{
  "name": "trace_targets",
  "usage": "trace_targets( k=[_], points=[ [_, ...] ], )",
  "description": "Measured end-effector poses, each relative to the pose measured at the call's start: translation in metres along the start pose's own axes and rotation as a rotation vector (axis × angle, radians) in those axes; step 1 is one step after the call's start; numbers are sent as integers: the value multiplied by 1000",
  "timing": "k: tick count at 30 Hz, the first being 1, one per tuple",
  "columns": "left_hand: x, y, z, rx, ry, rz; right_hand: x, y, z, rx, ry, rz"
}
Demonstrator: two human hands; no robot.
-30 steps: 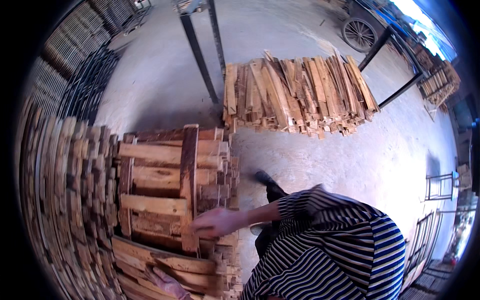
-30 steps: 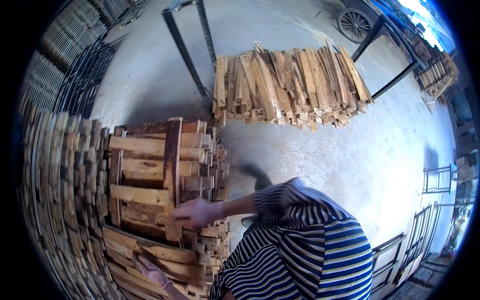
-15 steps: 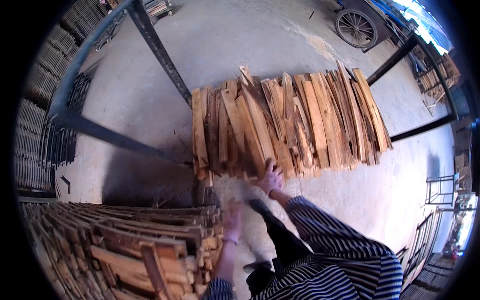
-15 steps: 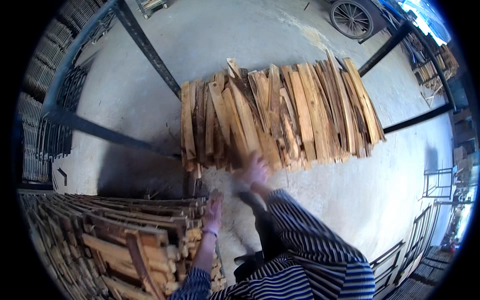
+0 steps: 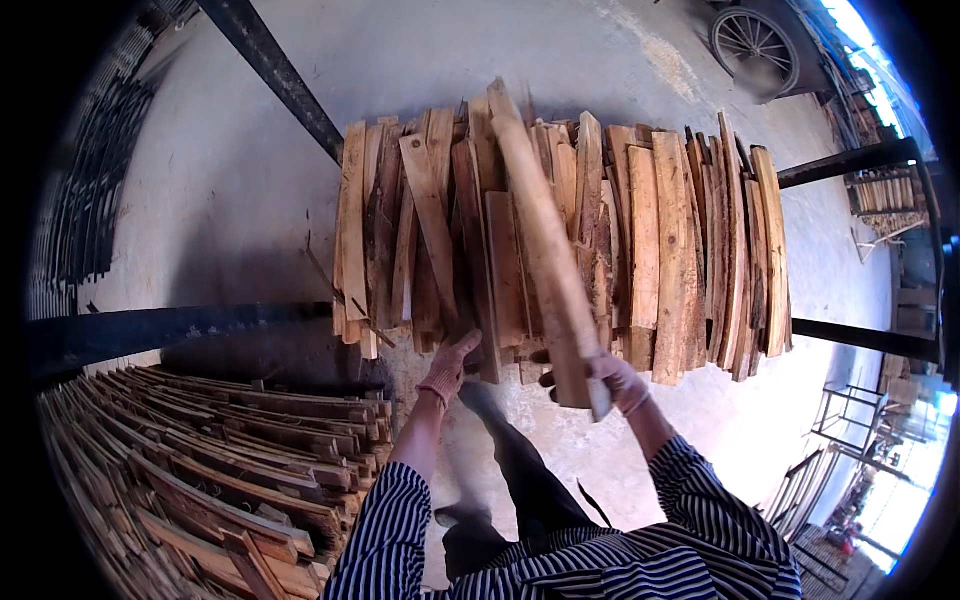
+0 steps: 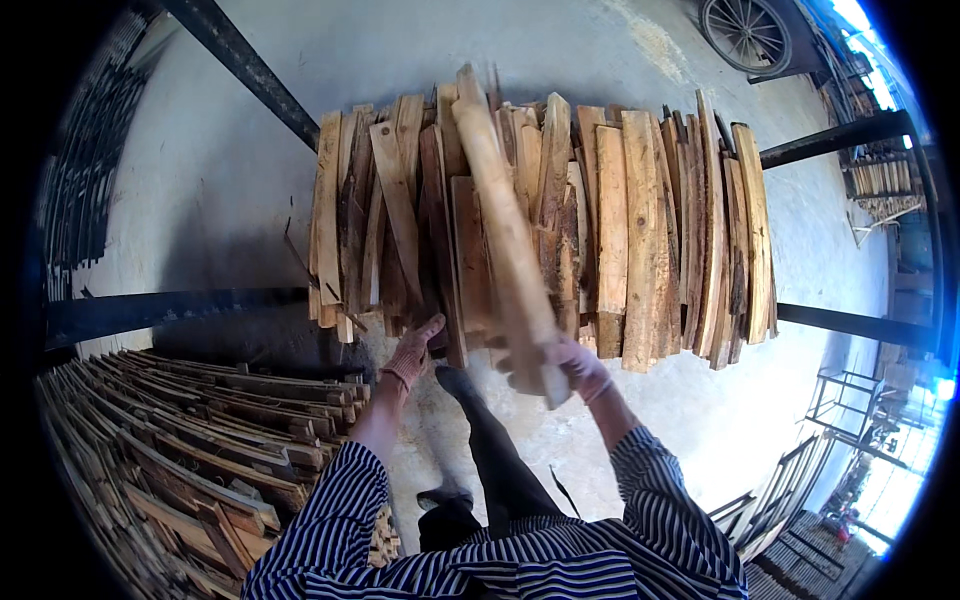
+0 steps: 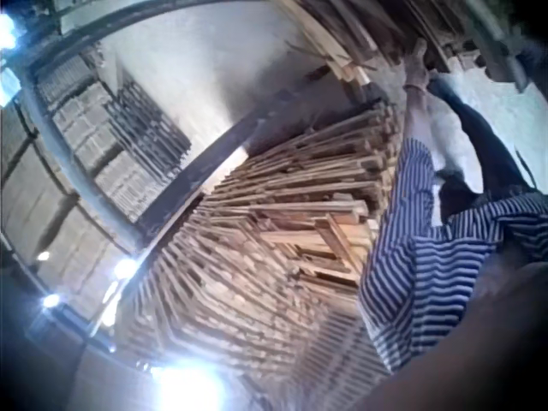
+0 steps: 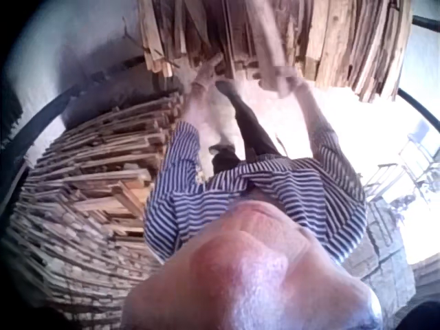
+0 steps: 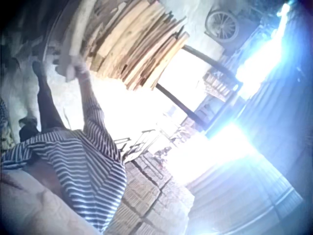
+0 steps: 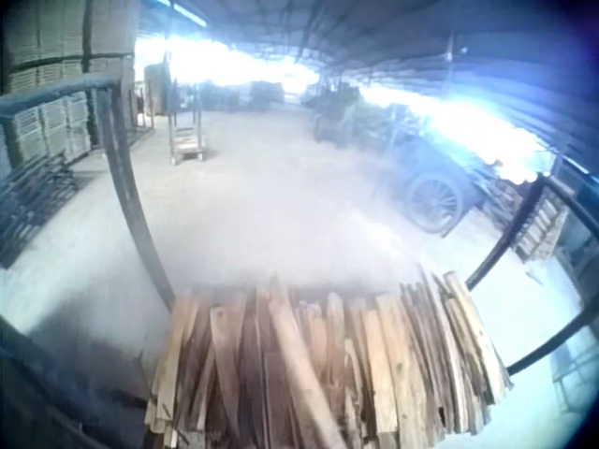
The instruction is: The person repeatedly picks up wooden planks from a large pile and places them onto a metal rack. The person wears gloves and handles the wood by hand, moving pieces from the floor to the rack in a continuous loop.
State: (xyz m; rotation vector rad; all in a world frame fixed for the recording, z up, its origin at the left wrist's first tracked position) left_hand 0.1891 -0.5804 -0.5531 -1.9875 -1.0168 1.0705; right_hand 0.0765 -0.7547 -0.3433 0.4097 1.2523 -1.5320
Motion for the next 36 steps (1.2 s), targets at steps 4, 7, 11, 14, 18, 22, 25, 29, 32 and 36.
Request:
trace_targets(
  k=[4,7,11,14,18,22,25,29,32,36],
  points=[
    [-32,-41,-45,-426,249,-243,23,-40,36,-28,75,-31],
    [-75,-72,-62,-363,607,-456,36,-52,68,-22,-52,-93],
    [-92,-68,-57,-679,966,-860,69,-68,117,296,-625,-482],
    [-47,-28,-16,-606,523,-466,14,-64,108,308,-398,-462],
    [10,-19,-13,-556,369,-287,-34,-60,82,309,-441,-446],
    [6,-82,-17,-123,32,5,-56,-37,33,303,-519,-496],
    [-16,-170,2,-390,404,76,-69,23,-20,200,-876,-350],
    [-81,-248,-22,-246,995,21,-39,71,-48,-13,-840,-492],
    [-70,-268,-23,-88,1208,-56,-108,56,-35,100,-792,-283],
    [-79,-336,-28,-353,915,-27,-133,12,-50,222,-788,-255]
  ],
)
Point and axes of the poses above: each hand's wrist, its own y-axis towards the middle knuckle, its own x-axis out of the back of the hand, z = x × y, the point moved 10 cm from there along y, towards the middle knuckle
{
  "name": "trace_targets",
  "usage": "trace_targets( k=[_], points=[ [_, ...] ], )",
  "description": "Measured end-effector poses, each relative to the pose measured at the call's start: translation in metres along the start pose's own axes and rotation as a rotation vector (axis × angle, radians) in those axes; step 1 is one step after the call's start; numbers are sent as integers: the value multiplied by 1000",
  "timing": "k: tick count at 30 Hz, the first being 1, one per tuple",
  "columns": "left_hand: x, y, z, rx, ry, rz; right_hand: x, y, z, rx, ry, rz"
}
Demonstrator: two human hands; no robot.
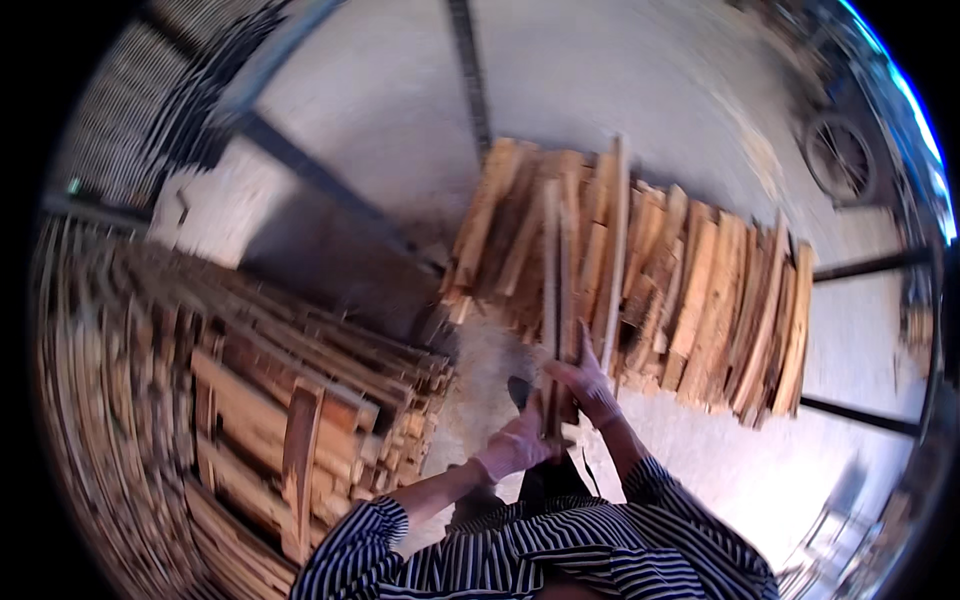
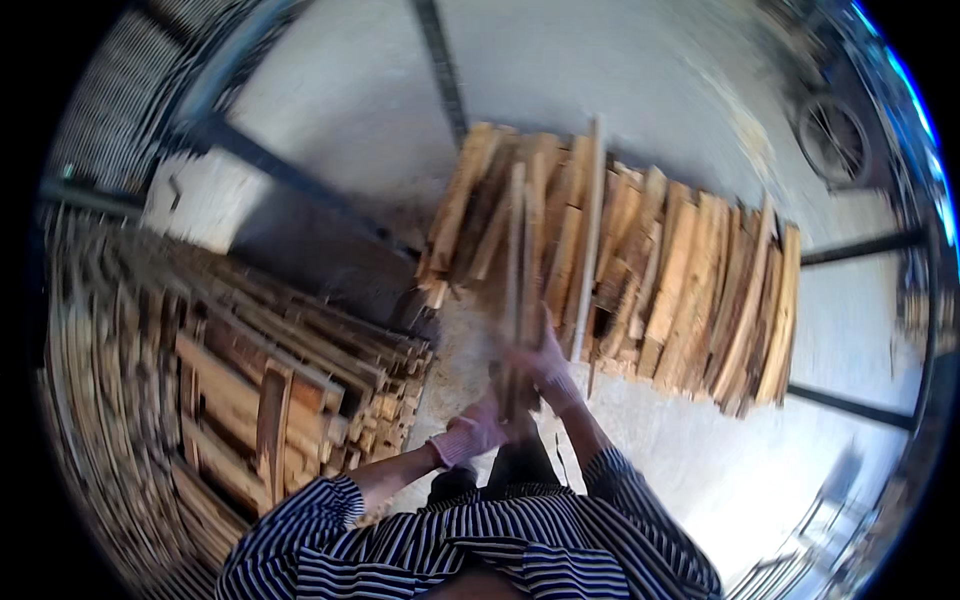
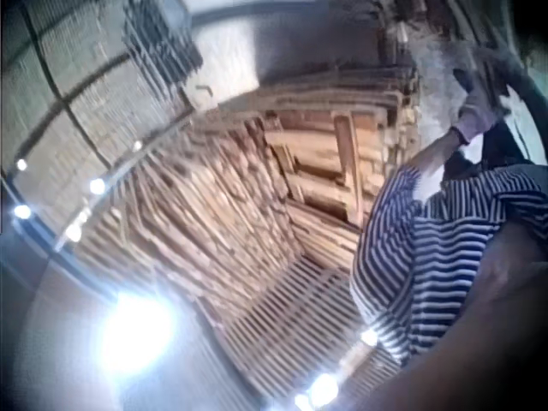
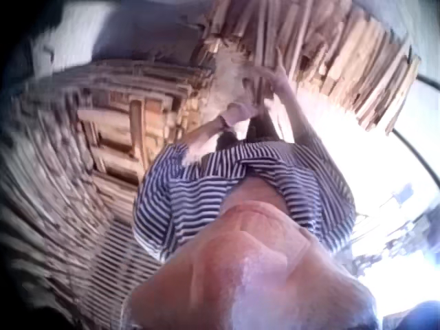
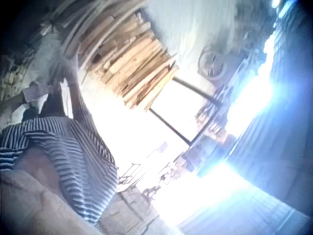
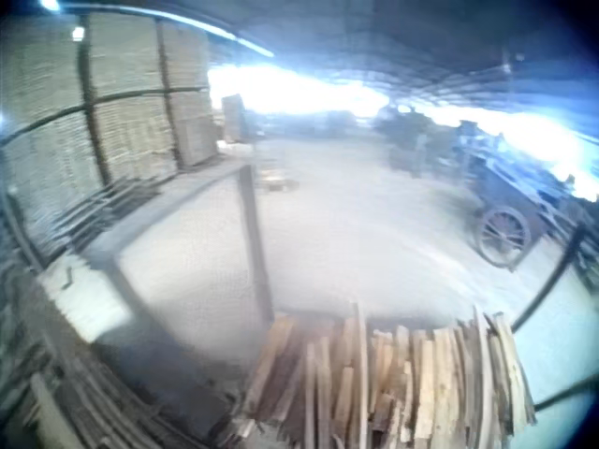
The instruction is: The person repeatedly picks up wooden planks from a large pile and places them onto a metal rack. The person wears gloves and handles the wood by hand, moving pieces from the floor to the rack in a continuous loop.
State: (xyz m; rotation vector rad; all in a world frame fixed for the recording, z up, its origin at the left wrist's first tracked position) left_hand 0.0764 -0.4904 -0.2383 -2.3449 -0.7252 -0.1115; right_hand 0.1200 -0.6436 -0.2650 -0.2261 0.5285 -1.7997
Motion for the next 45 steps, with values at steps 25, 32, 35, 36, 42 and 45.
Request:
trace_targets(
  k=[25,32,35,36,42,45],
  points=[
    [210,-706,284,-460,-1439,-1594,-632,-389,9,680,-1145,868],
    [185,-767,353,-566,-1676,-1504,-759,-409,-64,873,-1244,800],
    [185,-772,372,-627,-1698,-1382,-750,-385,-60,792,-1321,830],
    [182,-773,380,-643,-1706,-1350,-737,-396,-25,1056,-1497,600],
    [190,-751,395,-761,-1852,-1313,-699,-327,-1,720,-1551,606],
    [189,-754,391,-871,-1783,-1198,-728,-387,6,570,-1227,738]
  ],
)
Point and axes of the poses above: each hand's wrist, its own y-axis towards the middle knuckle, its own x-axis out of the back of the hand, z = x × y, the point moved 10 cm from there along y, towards the middle knuckle
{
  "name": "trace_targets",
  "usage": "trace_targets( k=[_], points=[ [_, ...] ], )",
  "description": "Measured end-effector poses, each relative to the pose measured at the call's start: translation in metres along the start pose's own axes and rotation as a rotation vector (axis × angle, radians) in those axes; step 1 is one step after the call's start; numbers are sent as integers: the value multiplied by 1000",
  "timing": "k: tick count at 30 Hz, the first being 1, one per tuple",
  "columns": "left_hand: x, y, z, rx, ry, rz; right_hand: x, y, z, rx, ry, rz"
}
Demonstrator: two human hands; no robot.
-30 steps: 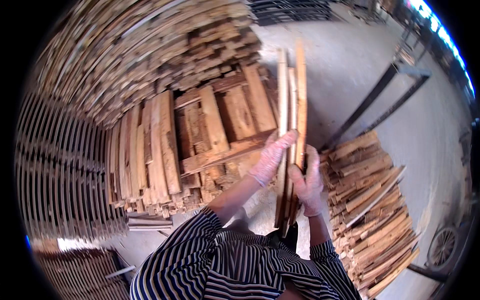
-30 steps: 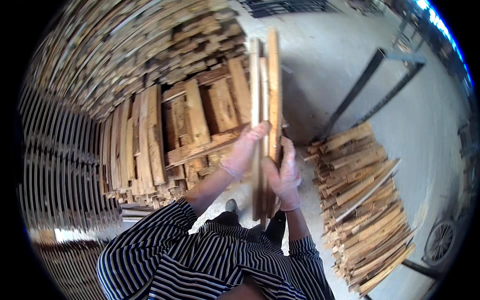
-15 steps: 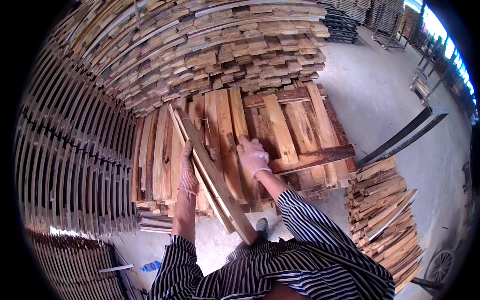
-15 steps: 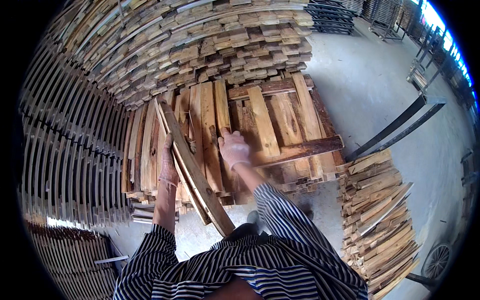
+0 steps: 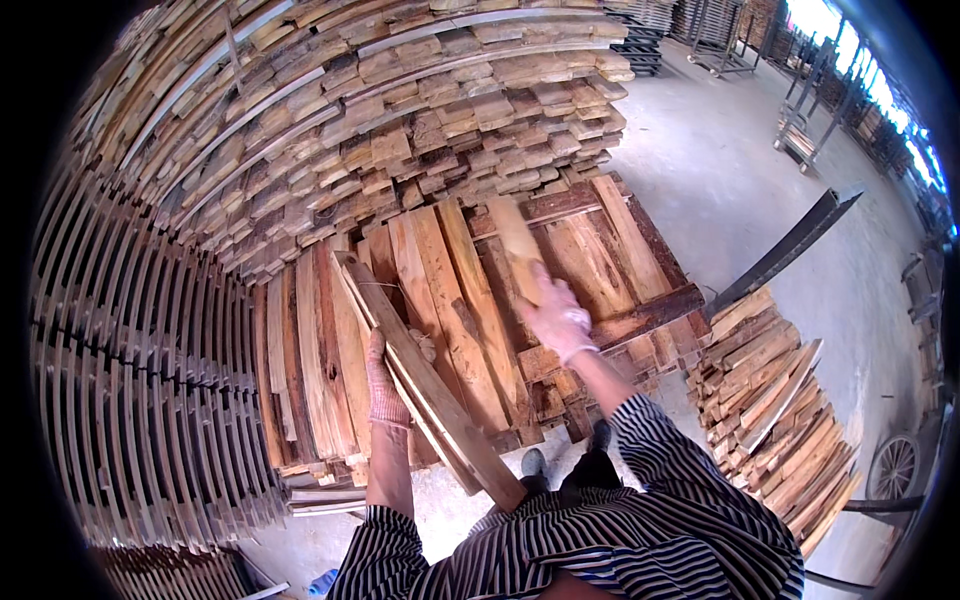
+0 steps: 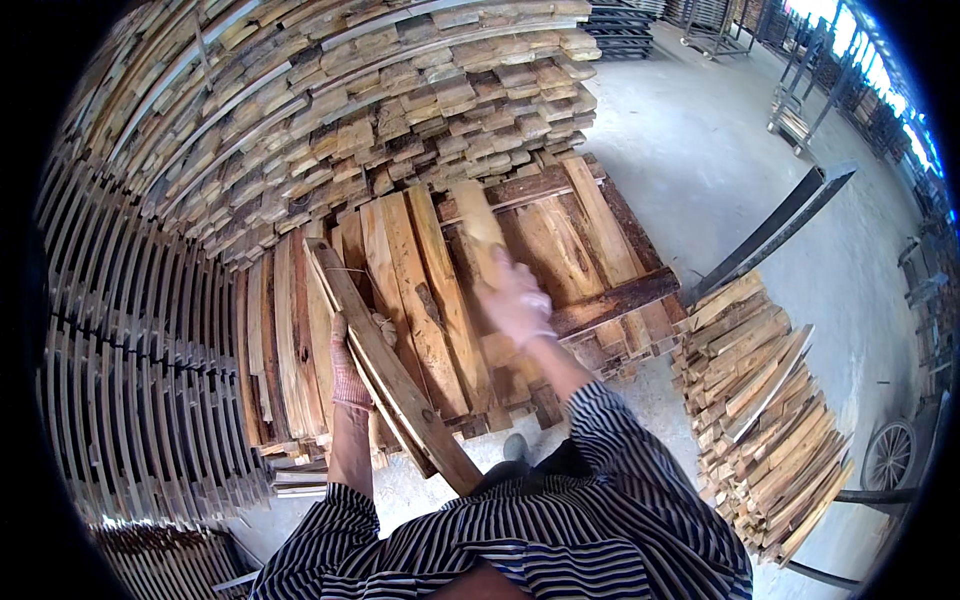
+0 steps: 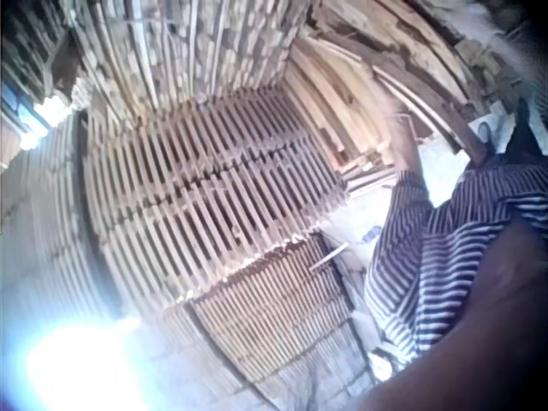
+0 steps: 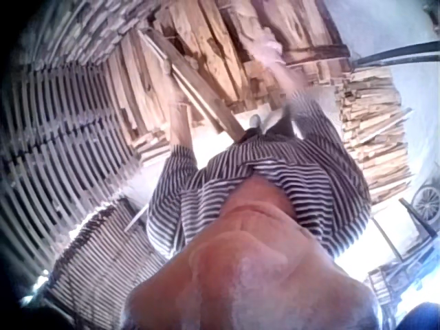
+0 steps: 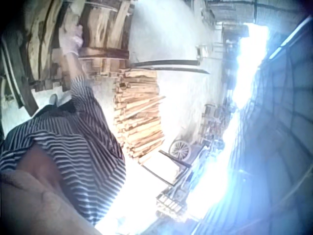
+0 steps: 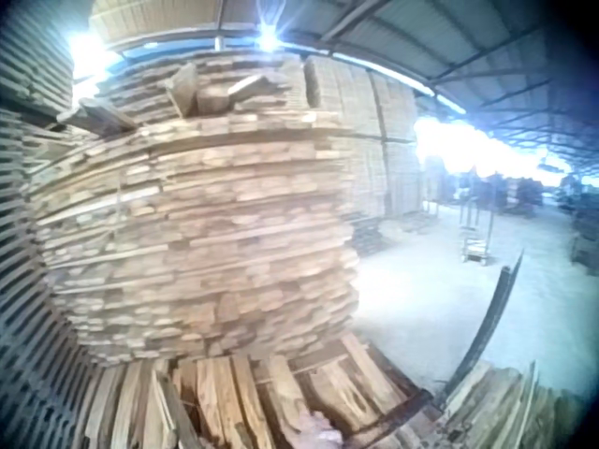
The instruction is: The person repeatedly picks up wooden planks from a large pile and places them onto a metal rack. The person wears gloves and handles the wood by hand, moving pieces from the floor to the rack in a continuous loop.
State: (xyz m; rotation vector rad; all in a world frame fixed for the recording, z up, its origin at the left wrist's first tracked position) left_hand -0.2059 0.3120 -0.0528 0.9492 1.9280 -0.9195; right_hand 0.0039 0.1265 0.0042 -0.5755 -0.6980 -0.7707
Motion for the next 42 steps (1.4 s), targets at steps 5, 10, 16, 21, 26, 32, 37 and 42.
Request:
trace_targets(
  k=[5,10,16,21,26,32,37,42],
  points=[
    [7,0,-5,-24,89,-188,-86,76,61,109,-193,135],
    [11,20,-8,-23,249,-369,-89,72,58,274,-211,33],
    [-70,39,19,-213,379,-196,-89,-23,54,427,386,193],
    [-37,61,40,28,132,-84,-36,-8,-13,142,263,20],
    [-50,64,52,58,16,-46,-73,76,-18,46,27,-3],
    [-37,71,52,60,60,2,-50,99,-43,200,-123,-5],
    [-38,72,54,97,-15,-3,111,102,-177,-242,-645,-305],
    [-52,68,50,83,55,29,153,112,-184,-96,-670,-340]
  ],
)
Point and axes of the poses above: each hand's wrist, its own y-axis towards the middle knuckle, its own x-axis out of the back of the hand, z = x × y, the point moved 10 cm from there along y, towards the middle knuckle
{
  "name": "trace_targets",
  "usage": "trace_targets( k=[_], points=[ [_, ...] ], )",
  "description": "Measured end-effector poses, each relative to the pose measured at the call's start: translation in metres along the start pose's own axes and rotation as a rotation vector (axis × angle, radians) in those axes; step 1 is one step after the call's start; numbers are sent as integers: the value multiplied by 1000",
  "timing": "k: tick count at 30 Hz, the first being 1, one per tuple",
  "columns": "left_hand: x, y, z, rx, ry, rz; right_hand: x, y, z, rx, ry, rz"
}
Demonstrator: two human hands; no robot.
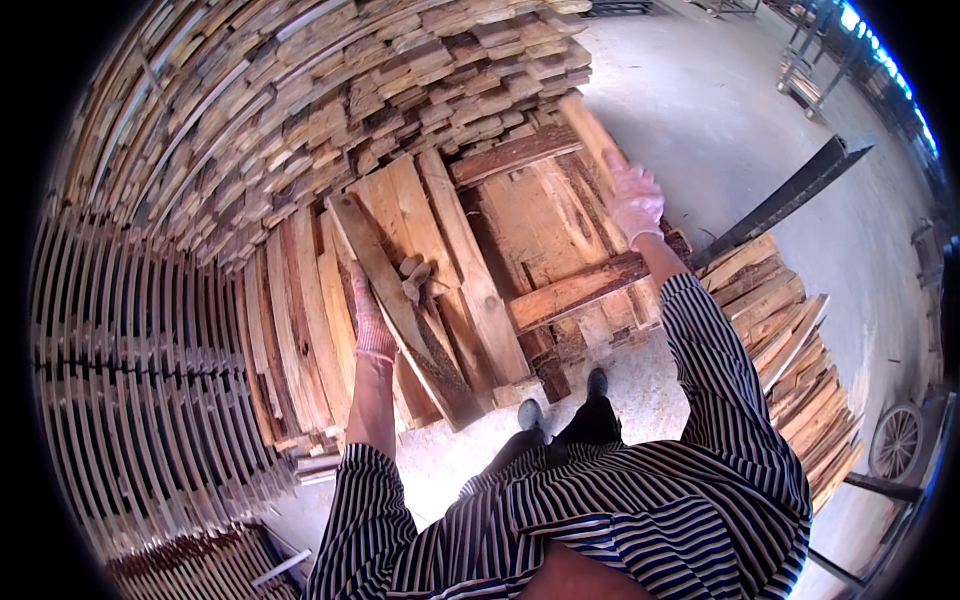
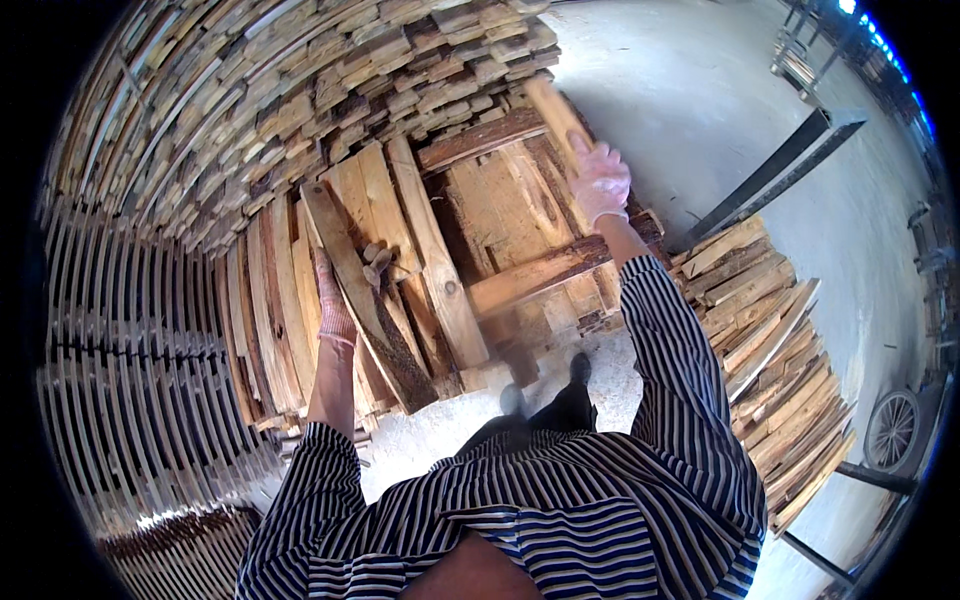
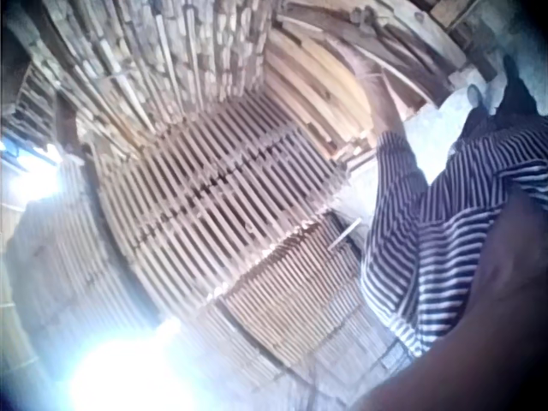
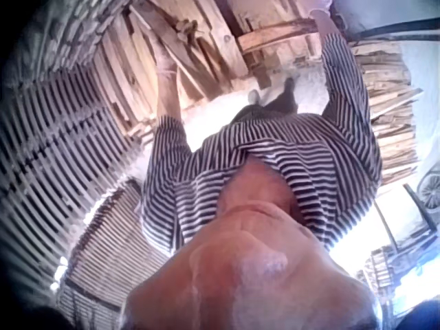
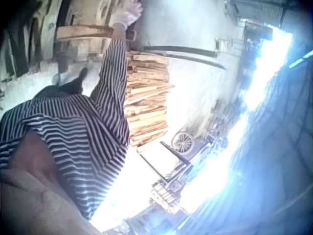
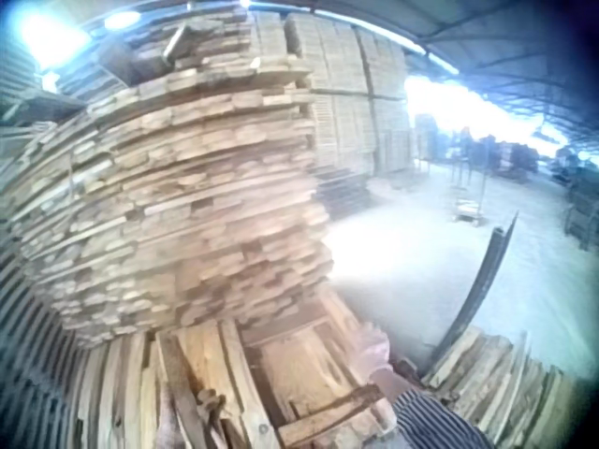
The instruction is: The person repeatedly picks up wooden planks from a large pile and places them onto a metal rack. The person wears gloves and handles the wood by hand, moving pieces from the floor to the rack in a continuous loop.
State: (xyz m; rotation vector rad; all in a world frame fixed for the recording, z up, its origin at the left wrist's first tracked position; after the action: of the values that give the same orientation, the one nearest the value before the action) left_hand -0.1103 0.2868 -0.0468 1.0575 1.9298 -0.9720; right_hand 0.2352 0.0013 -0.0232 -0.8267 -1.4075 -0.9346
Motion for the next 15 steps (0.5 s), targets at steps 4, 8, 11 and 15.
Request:
trace_targets(
  k=[4,8,11,15],
  points=[
    [16,2,6,27,-64,12,74,-39,63,66,257,77],
    [15,3,2,17,-71,34,37,-134,155,269,372,143],
    [16,0,-2,2,-20,-35,5,-173,229,264,540,401],
    [3,-1,26,16,127,-61,13,-182,212,355,416,18]
  ],
)
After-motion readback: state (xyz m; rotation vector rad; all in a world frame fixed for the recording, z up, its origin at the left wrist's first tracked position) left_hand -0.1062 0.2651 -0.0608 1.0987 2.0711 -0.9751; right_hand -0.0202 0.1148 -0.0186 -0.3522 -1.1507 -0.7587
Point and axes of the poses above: each hand's wrist, its own y-axis towards the middle knuckle, its own x-axis out of the back of the hand, z = x × y, the point moved 10 cm from there along y, towards the middle knuckle
